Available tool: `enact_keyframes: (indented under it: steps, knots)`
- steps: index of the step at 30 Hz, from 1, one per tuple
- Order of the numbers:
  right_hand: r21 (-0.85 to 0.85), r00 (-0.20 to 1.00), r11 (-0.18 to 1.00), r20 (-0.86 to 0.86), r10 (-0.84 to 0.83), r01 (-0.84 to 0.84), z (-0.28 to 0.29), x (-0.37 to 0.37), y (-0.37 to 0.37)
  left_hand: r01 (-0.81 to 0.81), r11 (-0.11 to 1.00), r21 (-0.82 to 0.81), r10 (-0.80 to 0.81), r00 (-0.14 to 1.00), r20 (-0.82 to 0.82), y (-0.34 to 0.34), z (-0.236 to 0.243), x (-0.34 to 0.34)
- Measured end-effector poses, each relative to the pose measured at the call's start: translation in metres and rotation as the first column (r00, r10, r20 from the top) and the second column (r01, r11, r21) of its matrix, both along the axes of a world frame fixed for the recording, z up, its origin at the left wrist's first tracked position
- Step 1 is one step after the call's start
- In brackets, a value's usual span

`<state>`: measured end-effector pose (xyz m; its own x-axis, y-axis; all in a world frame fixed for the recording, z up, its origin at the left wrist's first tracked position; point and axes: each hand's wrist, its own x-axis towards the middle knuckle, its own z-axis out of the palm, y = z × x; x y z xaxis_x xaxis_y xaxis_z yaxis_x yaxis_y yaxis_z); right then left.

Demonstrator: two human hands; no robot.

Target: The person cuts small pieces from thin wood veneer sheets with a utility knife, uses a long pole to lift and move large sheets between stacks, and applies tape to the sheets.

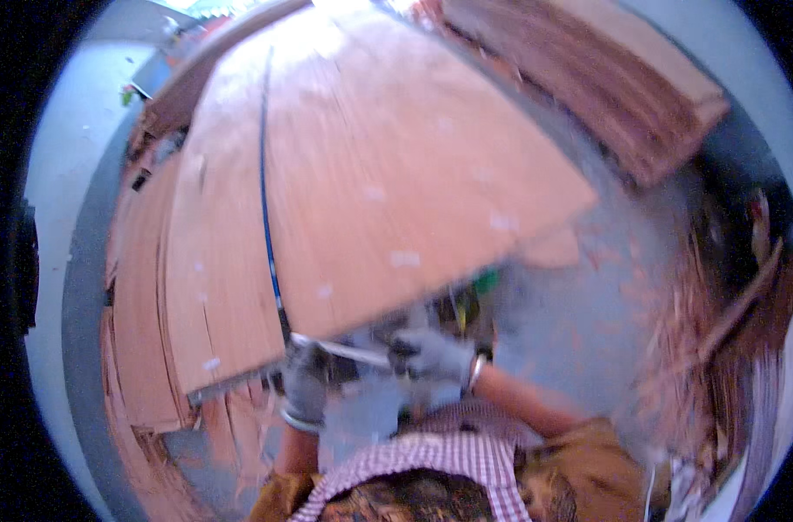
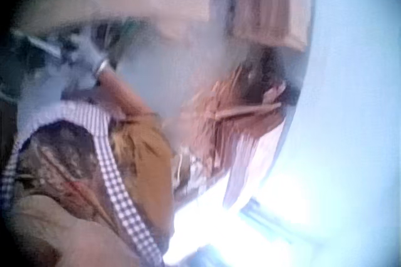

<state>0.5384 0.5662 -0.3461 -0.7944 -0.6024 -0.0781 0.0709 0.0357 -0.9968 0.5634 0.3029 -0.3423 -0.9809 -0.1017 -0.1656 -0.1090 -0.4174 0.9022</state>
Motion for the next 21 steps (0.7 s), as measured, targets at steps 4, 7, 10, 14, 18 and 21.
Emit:
enact_keyframes:
  steps: [4,7,10,14,18,21]
  knots:
    - [0.028,0.942,0.998,0.331,-0.058,0.052,-0.038,0.081,-0.019,-0.212,0.973,-0.093,0.211,0.977,-0.02,-0.156,-0.041,0.063]
    - [0.263,0.918,0.956,0.33,-0.219,0.133,-0.062,0.131,-0.009,-0.284,0.875,-0.392,0.292,0.956,-0.04,-0.226,-0.012,0.097]
    - [0.295,0.788,0.92,0.486,-0.377,0.258,-0.08,0.165,-0.004,-0.324,0.64,-0.697,0.483,0.875,0.038,-0.294,0.017,0.152]
    - [0.239,0.63,0.835,0.563,-0.535,0.496,-0.103,0.193,-0.001,-0.215,0.697,-0.684,0.262,0.964,-0.037,-0.261,0.028,0.168]
    - [0.079,0.625,0.726,0.451,-0.637,0.683,-0.104,0.182,-0.02,-0.051,0.923,-0.381,0.088,0.993,0.08,-0.214,-0.013,0.178]
    - [0.298,0.664,0.785,0.42,-0.619,0.543,-0.088,0.155,-0.014,0.138,0.954,-0.268,-0.075,0.97,0.23,-0.163,-0.016,0.183]
